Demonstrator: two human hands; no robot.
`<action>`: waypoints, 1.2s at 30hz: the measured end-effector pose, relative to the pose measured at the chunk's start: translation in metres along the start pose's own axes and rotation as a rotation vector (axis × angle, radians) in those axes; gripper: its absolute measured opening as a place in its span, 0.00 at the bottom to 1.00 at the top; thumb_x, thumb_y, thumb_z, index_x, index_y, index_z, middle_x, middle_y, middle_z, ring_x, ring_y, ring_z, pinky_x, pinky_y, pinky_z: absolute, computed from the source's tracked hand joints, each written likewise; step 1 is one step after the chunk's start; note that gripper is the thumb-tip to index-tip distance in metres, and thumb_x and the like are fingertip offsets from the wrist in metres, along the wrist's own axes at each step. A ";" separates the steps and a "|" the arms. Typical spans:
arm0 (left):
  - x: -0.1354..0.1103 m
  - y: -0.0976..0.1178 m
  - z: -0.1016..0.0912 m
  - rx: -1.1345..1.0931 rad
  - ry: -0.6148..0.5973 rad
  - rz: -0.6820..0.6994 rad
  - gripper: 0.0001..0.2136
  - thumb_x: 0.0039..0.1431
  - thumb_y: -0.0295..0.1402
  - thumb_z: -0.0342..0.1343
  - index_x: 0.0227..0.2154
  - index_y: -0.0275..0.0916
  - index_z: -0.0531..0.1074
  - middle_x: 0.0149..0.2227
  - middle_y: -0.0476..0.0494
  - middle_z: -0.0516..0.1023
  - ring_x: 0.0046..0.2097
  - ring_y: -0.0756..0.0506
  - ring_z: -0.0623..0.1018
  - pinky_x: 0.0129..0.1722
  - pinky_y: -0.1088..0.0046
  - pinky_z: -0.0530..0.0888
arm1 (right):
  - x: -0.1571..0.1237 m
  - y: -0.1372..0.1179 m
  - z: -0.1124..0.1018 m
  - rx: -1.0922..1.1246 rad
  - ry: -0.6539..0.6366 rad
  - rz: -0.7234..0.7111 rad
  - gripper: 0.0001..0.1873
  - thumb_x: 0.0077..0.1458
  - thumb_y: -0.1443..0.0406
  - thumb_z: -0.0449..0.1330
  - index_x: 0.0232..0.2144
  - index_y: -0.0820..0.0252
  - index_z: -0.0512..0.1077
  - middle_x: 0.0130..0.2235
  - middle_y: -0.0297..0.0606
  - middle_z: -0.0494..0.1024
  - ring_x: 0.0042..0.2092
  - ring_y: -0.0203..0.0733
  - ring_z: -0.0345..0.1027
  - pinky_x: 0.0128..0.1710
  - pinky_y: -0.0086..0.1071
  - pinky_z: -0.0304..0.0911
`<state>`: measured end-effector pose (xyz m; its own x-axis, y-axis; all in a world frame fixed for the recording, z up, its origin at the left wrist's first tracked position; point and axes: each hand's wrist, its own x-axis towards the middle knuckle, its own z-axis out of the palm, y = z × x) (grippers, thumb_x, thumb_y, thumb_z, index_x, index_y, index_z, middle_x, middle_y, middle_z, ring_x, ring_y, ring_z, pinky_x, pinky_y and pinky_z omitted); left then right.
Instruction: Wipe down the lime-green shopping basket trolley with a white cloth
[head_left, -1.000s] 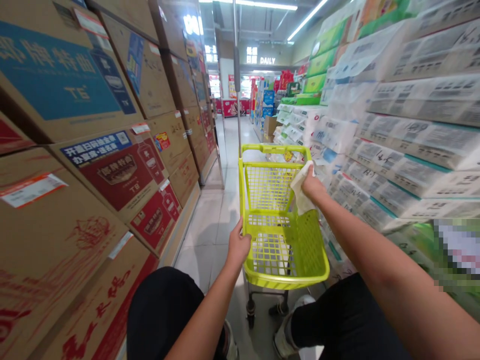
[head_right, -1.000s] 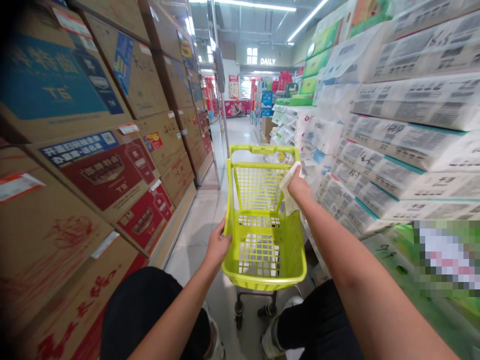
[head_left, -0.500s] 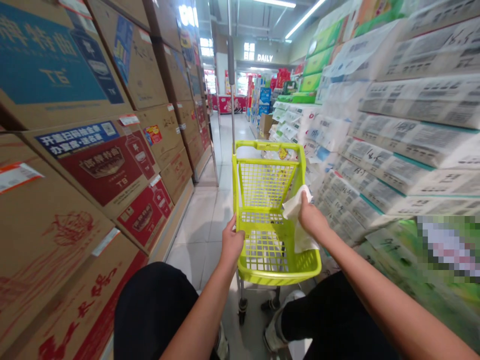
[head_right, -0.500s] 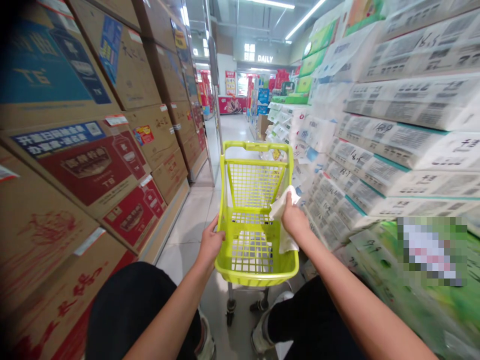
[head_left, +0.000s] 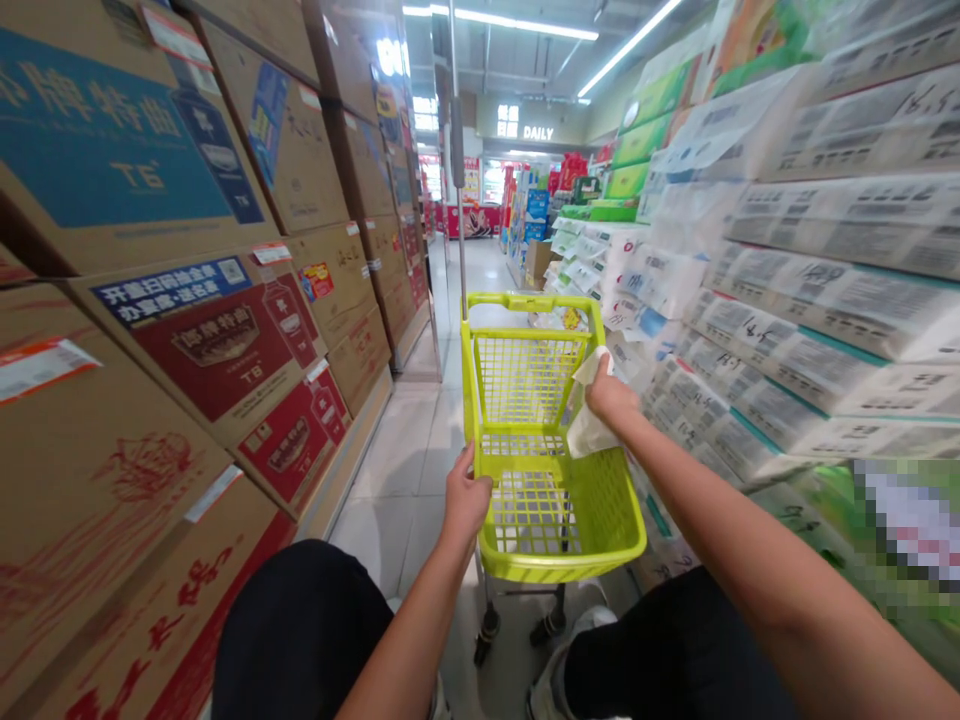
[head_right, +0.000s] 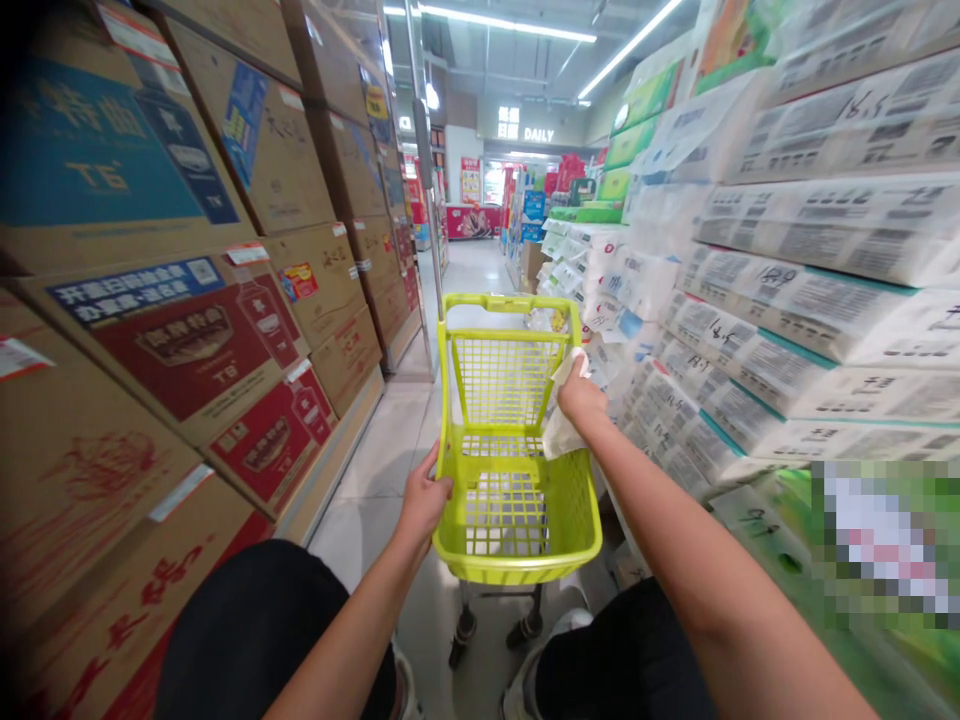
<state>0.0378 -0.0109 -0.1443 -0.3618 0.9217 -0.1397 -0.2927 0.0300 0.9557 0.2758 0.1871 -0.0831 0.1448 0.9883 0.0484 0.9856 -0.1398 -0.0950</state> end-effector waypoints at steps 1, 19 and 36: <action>0.002 0.000 -0.001 -0.002 0.002 0.007 0.40 0.38 0.17 0.53 0.61 0.37 0.66 0.41 0.41 0.82 0.30 0.51 0.77 0.27 0.81 0.71 | 0.007 -0.003 0.000 0.009 0.025 0.001 0.44 0.65 0.58 0.44 0.68 0.64 0.19 0.53 0.60 0.71 0.50 0.58 0.71 0.47 0.51 0.64; 0.001 0.024 -0.010 0.000 -0.009 -0.104 0.45 0.36 0.18 0.48 0.66 0.36 0.59 0.25 0.50 0.78 0.16 0.55 0.65 0.17 0.81 0.61 | 0.047 0.000 -0.003 0.181 0.112 0.017 0.39 0.67 0.49 0.35 0.70 0.59 0.27 0.52 0.59 0.73 0.47 0.58 0.72 0.46 0.43 0.63; -0.002 0.012 -0.002 0.028 -0.035 -0.020 0.39 0.37 0.15 0.54 0.59 0.35 0.69 0.32 0.45 0.81 0.26 0.51 0.75 0.23 0.81 0.68 | -0.075 0.041 0.016 0.201 0.058 -0.025 0.36 0.66 0.58 0.38 0.71 0.59 0.30 0.54 0.55 0.73 0.50 0.55 0.71 0.51 0.44 0.62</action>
<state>0.0331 -0.0130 -0.1328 -0.3248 0.9338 -0.1499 -0.2745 0.0586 0.9598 0.3038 0.1081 -0.1068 0.1311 0.9853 0.1098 0.9526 -0.0945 -0.2891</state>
